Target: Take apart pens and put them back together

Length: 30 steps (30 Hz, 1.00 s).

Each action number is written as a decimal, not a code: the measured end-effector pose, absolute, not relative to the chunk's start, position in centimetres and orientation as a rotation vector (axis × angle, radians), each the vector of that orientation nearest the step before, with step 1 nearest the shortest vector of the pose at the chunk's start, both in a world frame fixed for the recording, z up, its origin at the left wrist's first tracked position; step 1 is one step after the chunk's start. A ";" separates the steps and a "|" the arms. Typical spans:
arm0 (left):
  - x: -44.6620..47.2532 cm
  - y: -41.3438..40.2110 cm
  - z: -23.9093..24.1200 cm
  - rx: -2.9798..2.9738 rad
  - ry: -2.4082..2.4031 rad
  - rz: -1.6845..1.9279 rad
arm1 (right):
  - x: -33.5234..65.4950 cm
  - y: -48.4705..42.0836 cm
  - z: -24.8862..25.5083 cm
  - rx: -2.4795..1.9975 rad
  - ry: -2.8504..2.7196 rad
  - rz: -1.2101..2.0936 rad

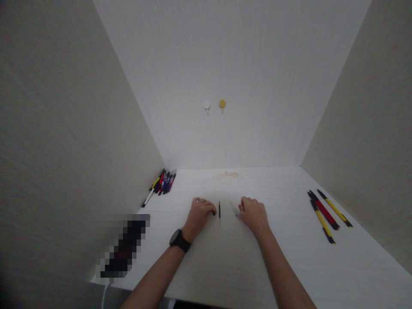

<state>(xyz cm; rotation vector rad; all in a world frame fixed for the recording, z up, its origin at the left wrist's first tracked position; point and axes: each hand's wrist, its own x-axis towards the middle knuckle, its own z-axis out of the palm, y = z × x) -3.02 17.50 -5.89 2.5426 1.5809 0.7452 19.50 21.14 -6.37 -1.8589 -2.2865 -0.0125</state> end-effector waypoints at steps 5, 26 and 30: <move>-2.9 17.6 -6.0 2.527 1.675 0.810 | 19.6 21.2 -6.6 -1.839 -2.284 -0.009; -3.8 17.9 -5.9 1.998 2.218 1.300 | 19.5 21.2 -6.2 -1.934 -2.212 0.030; -3.8 17.8 -5.6 1.910 2.242 1.347 | 19.7 21.0 -5.9 -2.097 -2.070 0.037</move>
